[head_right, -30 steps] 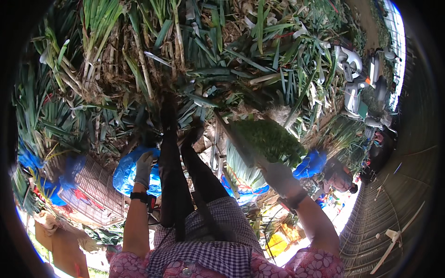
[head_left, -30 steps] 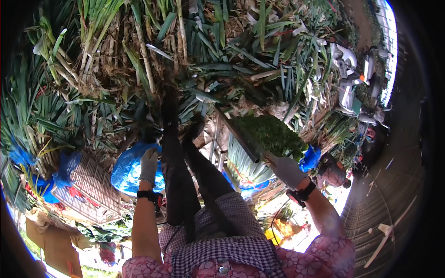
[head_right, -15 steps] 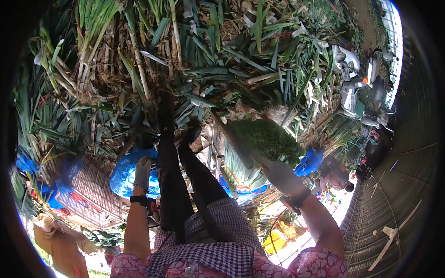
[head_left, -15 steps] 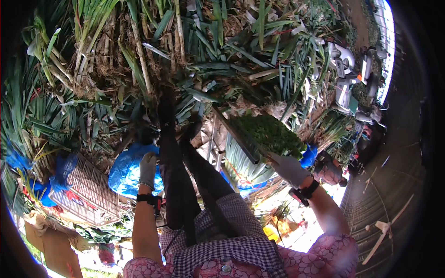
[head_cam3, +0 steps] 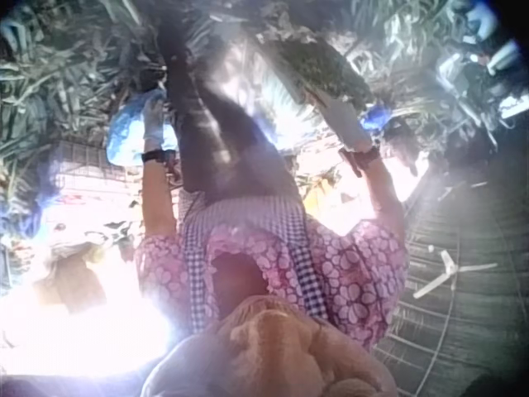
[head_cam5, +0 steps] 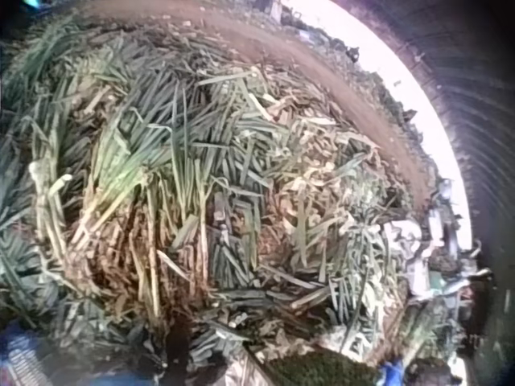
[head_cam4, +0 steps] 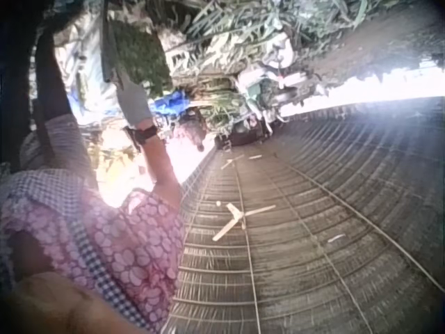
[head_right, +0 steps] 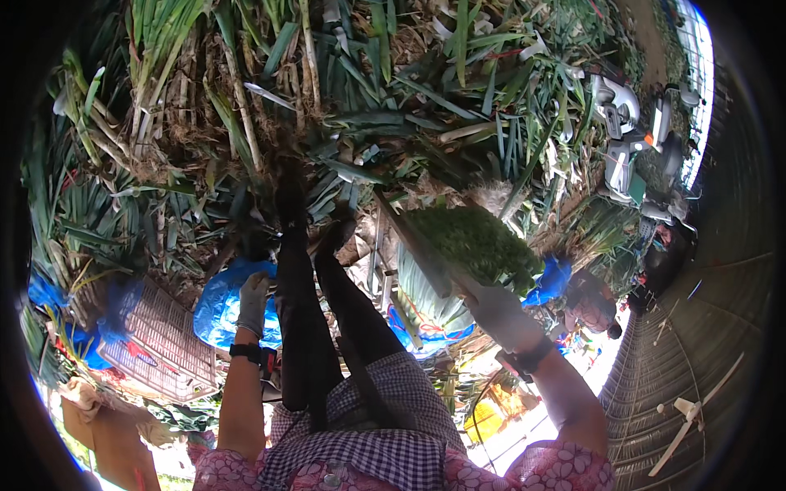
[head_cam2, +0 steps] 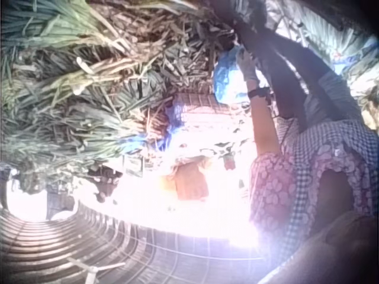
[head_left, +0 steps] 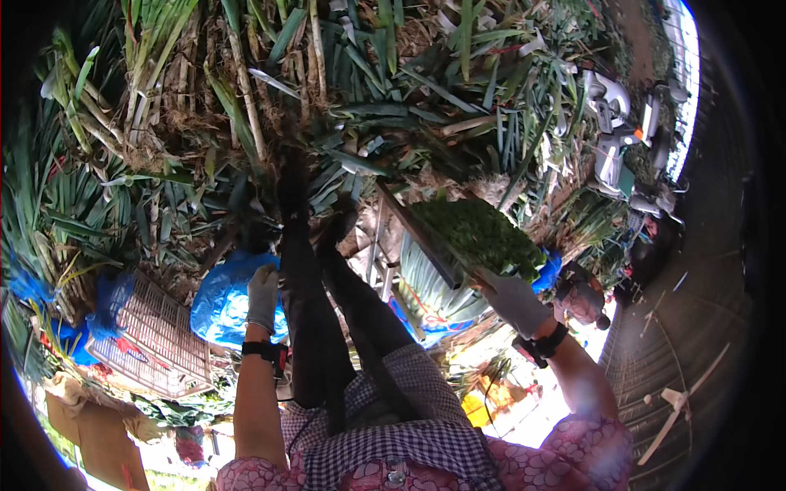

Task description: The person ties a bundle of leeks with a red cord, places a red plastic bag over the roots, and secures a blue mesh bag over the bundle before trimming the green tops with a long blade.

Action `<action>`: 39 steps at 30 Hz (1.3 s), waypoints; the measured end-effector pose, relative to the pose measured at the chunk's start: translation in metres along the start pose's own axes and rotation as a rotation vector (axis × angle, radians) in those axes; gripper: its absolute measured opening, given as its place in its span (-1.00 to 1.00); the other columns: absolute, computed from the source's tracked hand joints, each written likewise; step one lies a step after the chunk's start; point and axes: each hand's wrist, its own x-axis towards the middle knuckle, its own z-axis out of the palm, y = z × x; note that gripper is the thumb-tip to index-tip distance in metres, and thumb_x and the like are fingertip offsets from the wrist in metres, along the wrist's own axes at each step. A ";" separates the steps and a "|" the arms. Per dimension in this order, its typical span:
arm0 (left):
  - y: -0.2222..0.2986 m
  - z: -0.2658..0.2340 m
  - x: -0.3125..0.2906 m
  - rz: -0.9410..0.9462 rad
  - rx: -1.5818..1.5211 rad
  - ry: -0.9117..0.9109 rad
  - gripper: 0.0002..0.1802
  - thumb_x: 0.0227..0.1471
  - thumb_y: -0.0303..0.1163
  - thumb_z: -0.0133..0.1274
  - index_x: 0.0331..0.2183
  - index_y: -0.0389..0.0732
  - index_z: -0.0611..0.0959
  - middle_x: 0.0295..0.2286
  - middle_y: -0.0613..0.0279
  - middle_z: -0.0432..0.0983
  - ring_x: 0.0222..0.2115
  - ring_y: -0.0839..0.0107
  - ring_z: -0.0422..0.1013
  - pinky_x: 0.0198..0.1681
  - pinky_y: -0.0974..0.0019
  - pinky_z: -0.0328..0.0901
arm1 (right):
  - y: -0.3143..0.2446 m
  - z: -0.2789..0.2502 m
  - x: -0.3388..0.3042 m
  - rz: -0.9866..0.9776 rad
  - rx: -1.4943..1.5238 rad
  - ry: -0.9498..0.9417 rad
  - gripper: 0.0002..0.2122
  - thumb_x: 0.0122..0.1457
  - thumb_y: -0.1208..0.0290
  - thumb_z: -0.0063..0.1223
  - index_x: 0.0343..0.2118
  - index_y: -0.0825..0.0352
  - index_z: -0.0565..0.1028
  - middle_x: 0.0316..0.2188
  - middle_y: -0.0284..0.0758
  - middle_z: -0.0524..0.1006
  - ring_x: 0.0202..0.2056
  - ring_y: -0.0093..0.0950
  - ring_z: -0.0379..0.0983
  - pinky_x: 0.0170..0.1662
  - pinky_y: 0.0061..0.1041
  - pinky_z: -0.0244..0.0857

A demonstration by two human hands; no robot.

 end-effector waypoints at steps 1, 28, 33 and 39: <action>0.003 0.004 -0.001 -0.018 -0.036 -0.004 -0.67 0.12 -0.38 -0.06 -0.11 -0.36 0.49 -0.34 0.15 0.55 -0.32 0.39 0.48 -0.20 0.37 0.33 | 0.004 0.001 -0.003 0.058 -0.034 -0.048 -0.62 0.20 0.25 -0.10 0.08 0.17 0.33 -0.41 -0.02 0.53 -0.38 -0.08 0.48 -0.35 -0.17 0.33; 0.009 0.006 0.011 -0.027 -0.068 -0.032 -0.66 0.13 -0.39 -0.07 -0.08 -0.34 0.48 -0.31 0.13 0.54 -0.30 0.40 0.47 -0.18 0.37 0.32 | 0.038 0.041 0.048 -0.166 -0.010 0.138 -0.65 0.23 0.23 -0.17 0.06 0.14 0.33 -0.50 -0.09 0.53 -0.49 -0.07 0.47 -0.44 -0.13 0.31; 0.019 0.009 0.003 -0.065 -0.085 -0.026 -0.66 0.12 -0.40 -0.07 -0.08 -0.34 0.48 -0.29 0.15 0.53 -0.28 0.41 0.46 -0.17 0.37 0.32 | 0.027 0.035 0.041 0.005 -0.181 -0.006 -0.64 0.24 0.20 -0.18 0.09 0.04 0.27 -0.49 -0.09 0.54 -0.45 -0.11 0.49 -0.39 -0.13 0.33; 0.013 0.008 0.007 -0.041 -0.068 -0.018 -0.66 0.11 -0.40 -0.07 -0.09 -0.34 0.49 -0.28 0.17 0.51 -0.27 0.43 0.45 -0.16 0.40 0.31 | 0.036 0.040 0.037 -0.007 -0.165 0.033 -0.66 0.23 0.21 -0.17 0.06 0.10 0.31 -0.60 -0.09 0.50 -0.53 -0.11 0.47 -0.49 -0.13 0.30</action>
